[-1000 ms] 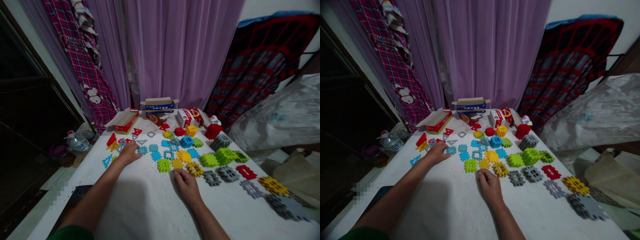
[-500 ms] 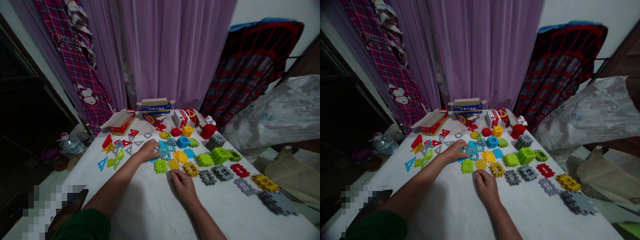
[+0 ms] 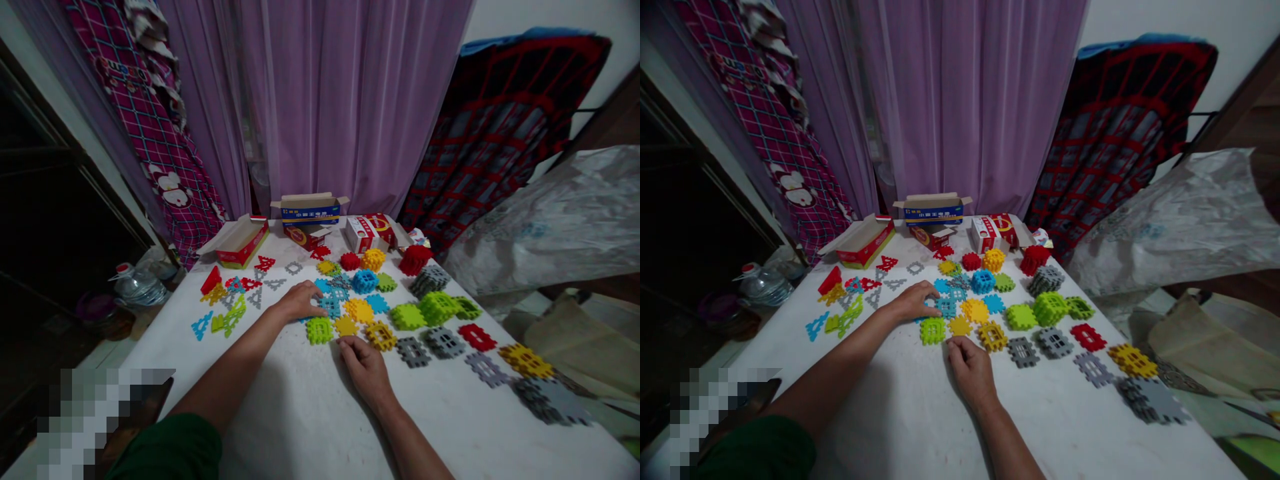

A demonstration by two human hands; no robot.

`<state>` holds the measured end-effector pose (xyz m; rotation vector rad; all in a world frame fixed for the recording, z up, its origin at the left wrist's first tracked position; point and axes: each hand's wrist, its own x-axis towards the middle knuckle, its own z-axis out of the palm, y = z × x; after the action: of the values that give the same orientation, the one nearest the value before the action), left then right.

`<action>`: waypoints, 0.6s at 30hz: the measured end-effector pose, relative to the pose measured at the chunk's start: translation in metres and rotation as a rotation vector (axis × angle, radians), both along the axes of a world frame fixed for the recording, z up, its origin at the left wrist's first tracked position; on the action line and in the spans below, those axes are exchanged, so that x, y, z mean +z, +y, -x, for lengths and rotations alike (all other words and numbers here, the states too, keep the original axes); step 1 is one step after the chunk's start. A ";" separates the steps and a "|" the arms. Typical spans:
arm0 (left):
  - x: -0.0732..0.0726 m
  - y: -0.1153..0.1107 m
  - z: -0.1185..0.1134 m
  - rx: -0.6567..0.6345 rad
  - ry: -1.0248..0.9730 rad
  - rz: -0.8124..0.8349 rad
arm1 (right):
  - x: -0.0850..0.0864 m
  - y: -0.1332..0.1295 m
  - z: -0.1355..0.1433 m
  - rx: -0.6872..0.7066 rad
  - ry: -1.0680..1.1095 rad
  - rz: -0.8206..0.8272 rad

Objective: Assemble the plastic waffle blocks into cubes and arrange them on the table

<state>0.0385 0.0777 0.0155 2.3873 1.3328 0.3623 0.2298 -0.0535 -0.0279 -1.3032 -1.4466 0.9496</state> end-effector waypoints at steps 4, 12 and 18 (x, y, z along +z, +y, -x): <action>-0.002 0.000 0.002 -0.025 -0.016 -0.009 | -0.001 0.000 0.000 0.002 -0.004 -0.010; -0.002 -0.002 0.000 -0.027 -0.008 -0.035 | -0.004 0.000 -0.001 0.006 -0.014 -0.011; 0.005 0.005 0.001 0.075 -0.030 -0.044 | -0.002 0.001 -0.001 -0.002 -0.016 -0.013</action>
<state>0.0377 0.0828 0.0208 2.3621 1.4180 0.4519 0.2305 -0.0529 -0.0302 -1.3049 -1.4616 0.9285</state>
